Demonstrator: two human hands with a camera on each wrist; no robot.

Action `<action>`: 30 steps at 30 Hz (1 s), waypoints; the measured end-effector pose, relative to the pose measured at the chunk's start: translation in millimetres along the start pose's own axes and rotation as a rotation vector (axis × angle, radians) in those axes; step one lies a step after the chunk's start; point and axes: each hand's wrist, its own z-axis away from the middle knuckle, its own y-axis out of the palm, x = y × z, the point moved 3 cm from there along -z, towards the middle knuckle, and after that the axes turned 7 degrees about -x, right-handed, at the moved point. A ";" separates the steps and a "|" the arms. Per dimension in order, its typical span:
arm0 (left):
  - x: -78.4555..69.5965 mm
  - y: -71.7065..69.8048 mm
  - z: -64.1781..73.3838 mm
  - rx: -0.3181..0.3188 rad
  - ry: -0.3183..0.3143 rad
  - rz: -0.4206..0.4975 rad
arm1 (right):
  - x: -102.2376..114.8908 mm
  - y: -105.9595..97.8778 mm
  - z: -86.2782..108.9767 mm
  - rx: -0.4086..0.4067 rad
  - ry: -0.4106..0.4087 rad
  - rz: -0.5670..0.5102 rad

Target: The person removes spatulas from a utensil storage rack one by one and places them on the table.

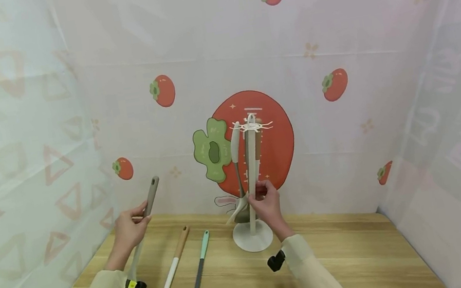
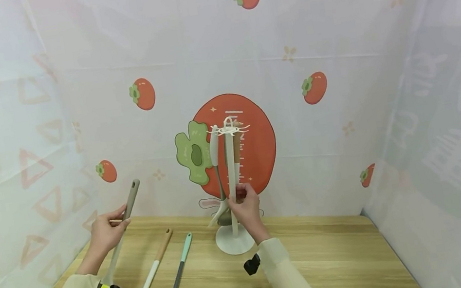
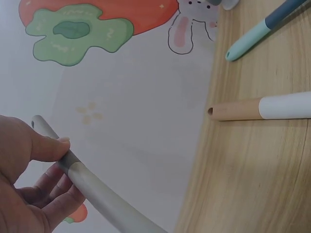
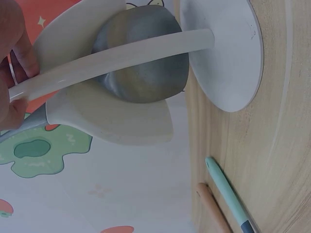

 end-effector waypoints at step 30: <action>30.3 8.2 -0.7 0.066 -0.058 -0.036 | 40.9 -7.5 6.6 0.047 0.012 0.012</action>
